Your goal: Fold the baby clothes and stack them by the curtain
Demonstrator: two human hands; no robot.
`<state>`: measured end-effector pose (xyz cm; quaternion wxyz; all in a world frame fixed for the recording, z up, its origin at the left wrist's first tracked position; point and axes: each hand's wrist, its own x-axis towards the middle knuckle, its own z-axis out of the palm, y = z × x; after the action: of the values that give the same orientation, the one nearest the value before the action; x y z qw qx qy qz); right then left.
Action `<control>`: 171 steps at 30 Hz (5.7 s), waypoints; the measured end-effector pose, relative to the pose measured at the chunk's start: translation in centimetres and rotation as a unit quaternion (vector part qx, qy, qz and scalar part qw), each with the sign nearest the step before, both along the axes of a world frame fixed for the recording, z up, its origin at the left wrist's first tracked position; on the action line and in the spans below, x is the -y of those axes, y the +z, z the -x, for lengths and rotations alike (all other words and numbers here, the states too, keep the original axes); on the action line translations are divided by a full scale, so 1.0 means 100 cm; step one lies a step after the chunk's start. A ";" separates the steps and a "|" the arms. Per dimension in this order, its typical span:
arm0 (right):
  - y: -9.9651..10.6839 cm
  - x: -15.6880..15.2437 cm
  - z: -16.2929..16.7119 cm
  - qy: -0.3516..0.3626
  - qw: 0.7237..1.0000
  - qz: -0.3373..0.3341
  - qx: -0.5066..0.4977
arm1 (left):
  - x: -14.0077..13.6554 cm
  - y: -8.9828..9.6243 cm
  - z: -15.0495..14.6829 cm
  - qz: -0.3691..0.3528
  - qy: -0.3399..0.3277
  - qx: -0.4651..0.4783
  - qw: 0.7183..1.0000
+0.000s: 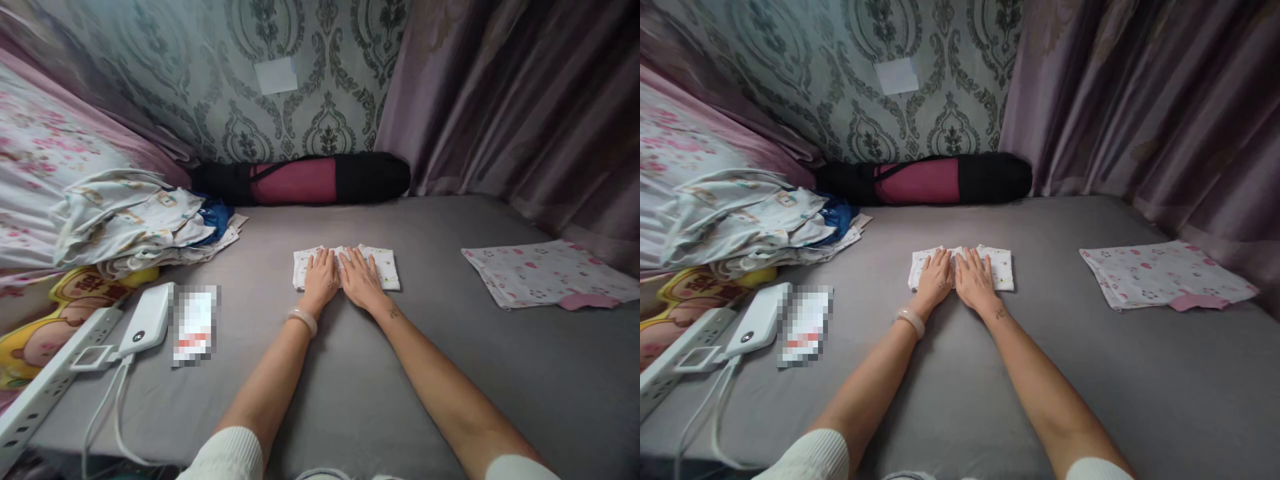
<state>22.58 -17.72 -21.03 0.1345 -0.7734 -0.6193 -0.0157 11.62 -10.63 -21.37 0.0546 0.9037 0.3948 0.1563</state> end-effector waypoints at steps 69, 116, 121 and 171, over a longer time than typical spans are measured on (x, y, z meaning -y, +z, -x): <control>-0.007 -0.062 0.078 0.029 0.999 0.001 -0.029 | -0.070 -0.010 0.056 0.150 0.216 0.368 0.892; 0.003 -0.061 0.050 0.018 0.999 0.019 -0.025 | -0.062 -0.015 0.041 0.162 0.120 0.335 0.920; 0.006 -0.052 0.037 -0.023 1.000 0.002 -0.011 | -0.060 -0.016 0.039 0.136 0.110 0.298 0.939; -0.009 -0.022 -0.020 -0.119 0.993 0.013 -0.011 | -0.047 -0.021 0.037 0.021 0.035 0.129 0.991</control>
<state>24.56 -15.57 -21.96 0.1281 -0.8434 -0.5216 -0.0150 7.95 -5.92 -23.44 0.1187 0.8604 0.4189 0.2647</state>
